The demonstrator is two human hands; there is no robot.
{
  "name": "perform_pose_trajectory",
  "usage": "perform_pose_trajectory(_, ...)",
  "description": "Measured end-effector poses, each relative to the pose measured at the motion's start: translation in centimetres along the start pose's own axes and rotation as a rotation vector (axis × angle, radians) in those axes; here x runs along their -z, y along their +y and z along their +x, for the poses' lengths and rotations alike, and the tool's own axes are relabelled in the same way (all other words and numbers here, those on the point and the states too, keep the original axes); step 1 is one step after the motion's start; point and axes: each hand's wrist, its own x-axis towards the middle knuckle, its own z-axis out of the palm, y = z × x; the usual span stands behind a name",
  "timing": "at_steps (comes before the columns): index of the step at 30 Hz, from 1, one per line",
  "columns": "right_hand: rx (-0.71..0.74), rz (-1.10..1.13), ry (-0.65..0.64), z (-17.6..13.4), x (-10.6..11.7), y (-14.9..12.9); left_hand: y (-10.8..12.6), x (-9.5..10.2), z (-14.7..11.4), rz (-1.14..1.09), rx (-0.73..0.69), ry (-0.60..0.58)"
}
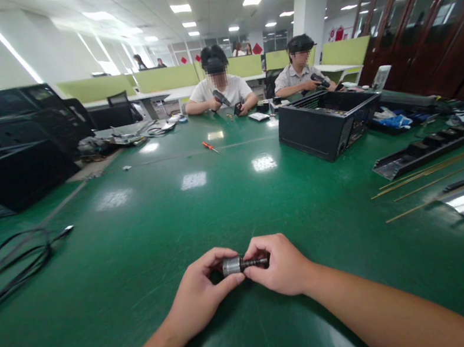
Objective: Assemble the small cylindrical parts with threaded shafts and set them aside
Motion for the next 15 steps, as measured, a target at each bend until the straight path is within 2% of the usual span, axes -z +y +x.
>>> perform_pose_trajectory(15,0.007,-0.007,0.008,-0.06,0.00,0.00,0.10,0.07,0.06,0.000,-0.004,0.004)
